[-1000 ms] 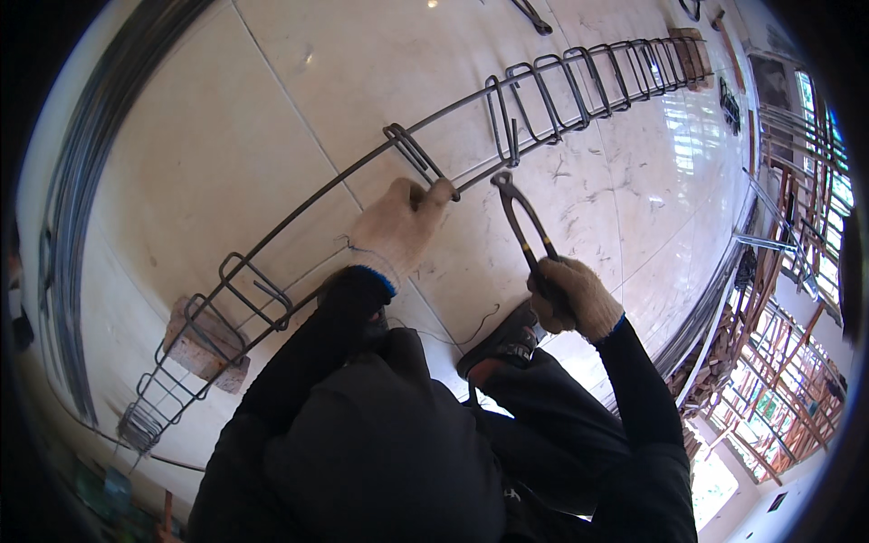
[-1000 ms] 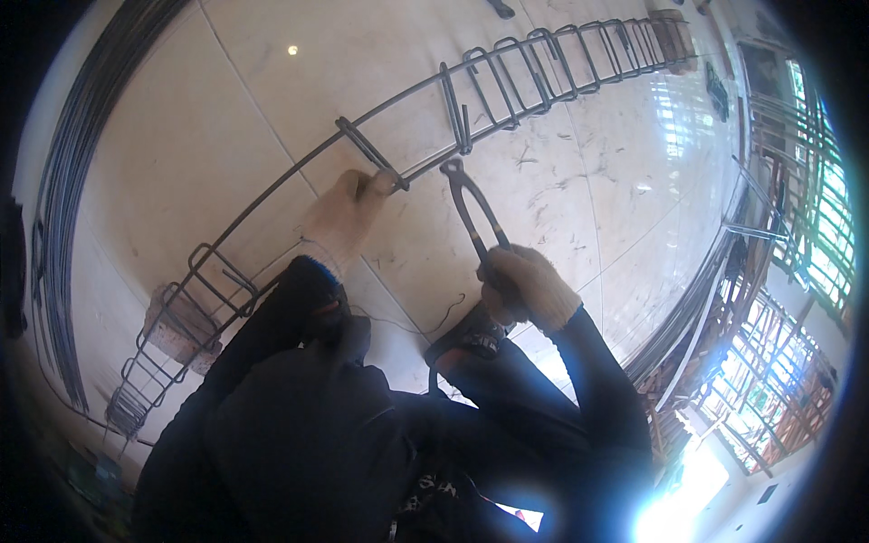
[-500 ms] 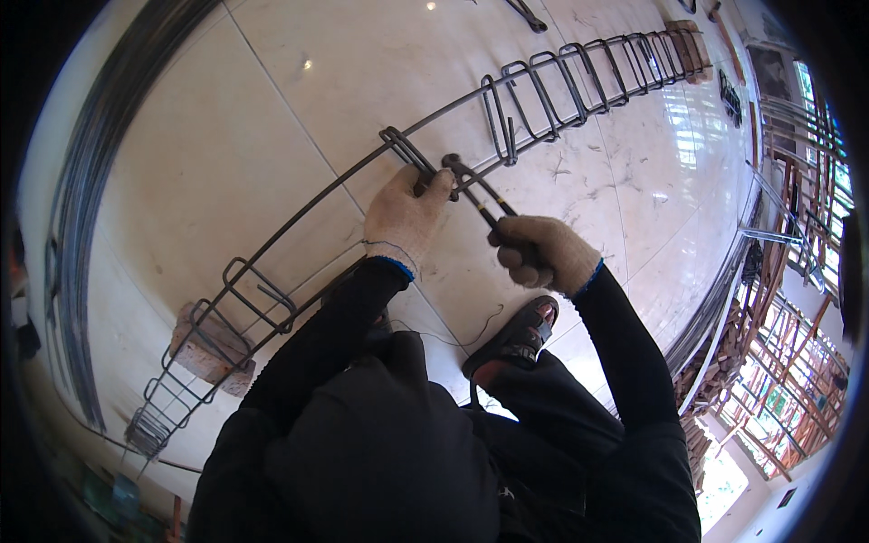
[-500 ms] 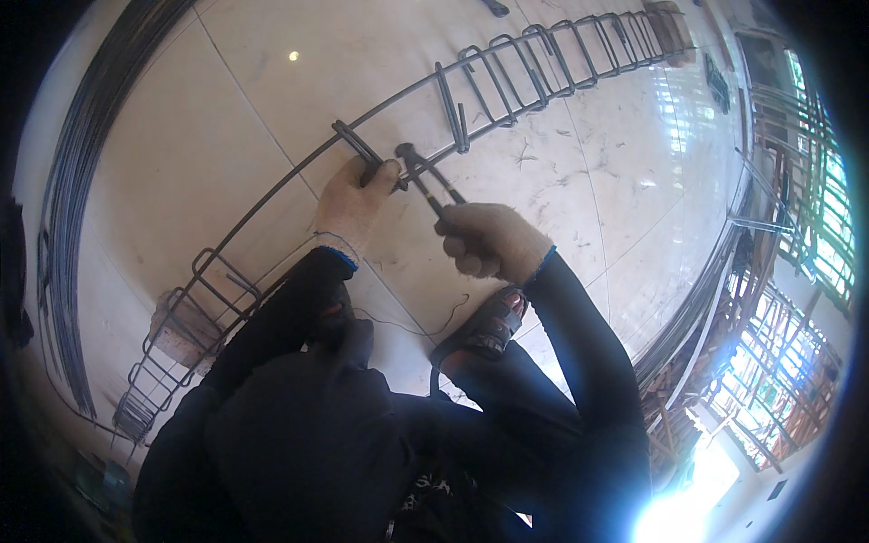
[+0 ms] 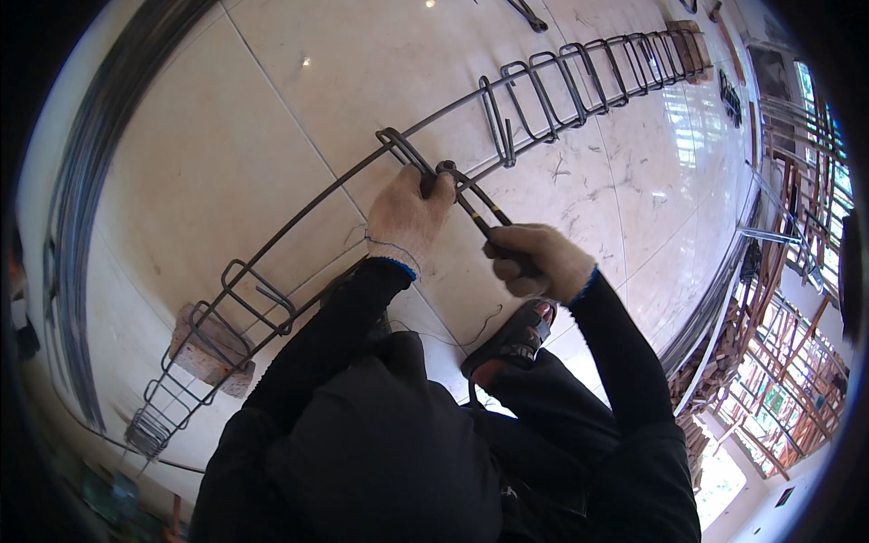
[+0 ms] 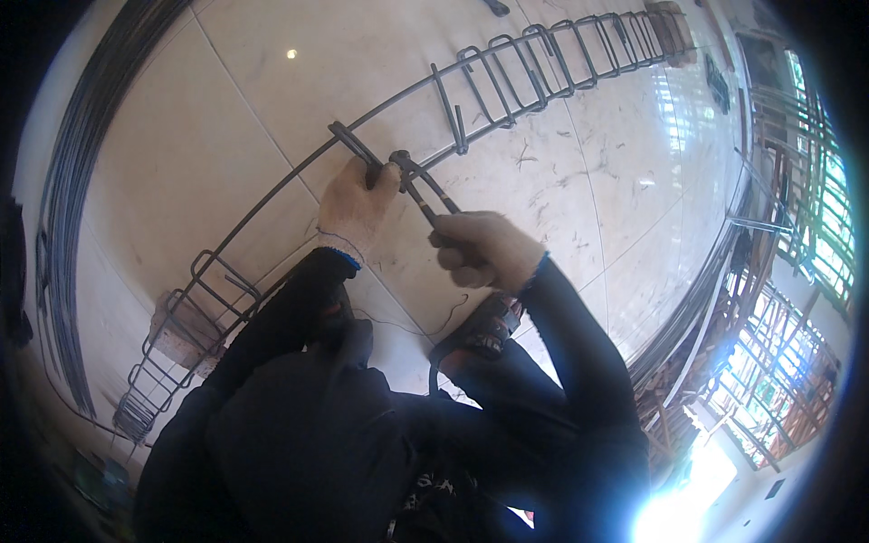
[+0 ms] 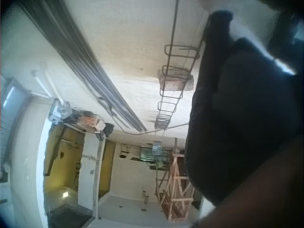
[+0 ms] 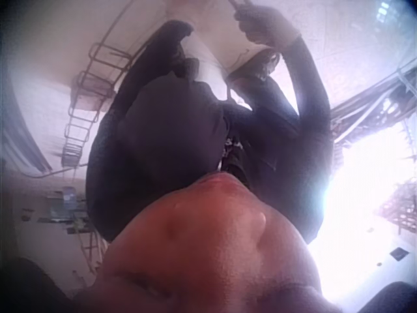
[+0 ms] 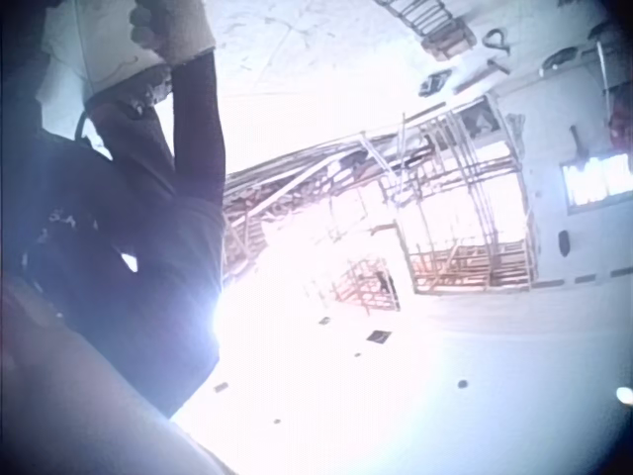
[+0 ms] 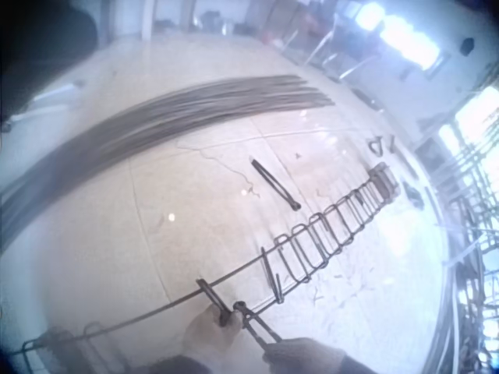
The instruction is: The person uses pliers to bend and secure metal rods into a ladder-like rack structure on the floor. They repeatedly adjust the rods and tighten connections along the length of the rack.
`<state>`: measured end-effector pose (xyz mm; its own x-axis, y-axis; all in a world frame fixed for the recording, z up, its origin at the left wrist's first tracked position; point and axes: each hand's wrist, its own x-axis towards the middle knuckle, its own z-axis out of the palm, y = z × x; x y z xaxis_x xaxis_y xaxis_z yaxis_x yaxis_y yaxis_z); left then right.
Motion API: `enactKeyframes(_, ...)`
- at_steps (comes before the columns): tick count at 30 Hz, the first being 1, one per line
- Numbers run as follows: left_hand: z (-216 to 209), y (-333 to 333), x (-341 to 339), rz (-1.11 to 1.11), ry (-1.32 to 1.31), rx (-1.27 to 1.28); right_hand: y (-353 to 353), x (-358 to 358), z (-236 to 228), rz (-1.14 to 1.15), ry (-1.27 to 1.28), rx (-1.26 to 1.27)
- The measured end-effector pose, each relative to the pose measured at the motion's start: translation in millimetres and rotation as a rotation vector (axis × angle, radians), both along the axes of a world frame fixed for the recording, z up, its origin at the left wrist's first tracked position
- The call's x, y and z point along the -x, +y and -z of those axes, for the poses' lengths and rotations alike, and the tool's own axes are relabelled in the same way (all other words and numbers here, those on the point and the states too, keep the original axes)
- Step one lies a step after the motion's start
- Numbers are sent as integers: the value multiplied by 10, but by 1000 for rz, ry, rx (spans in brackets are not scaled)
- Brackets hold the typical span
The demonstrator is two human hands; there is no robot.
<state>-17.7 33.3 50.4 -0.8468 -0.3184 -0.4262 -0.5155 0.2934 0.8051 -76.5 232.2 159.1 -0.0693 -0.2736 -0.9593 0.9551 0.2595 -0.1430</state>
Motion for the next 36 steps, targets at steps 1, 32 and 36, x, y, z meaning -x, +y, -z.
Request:
enactKeyframes(1,-11,-9,-3,-3,4,-12,49,57,-34,-42,49,-32)
enactKeyframes(32,57,-152,-114,-39,-3,-139,455,67,-615,-768,423,-337)
enactKeyframes(36,-61,-133,-86,-21,31,-109,403,0,-312,-352,792,-413)
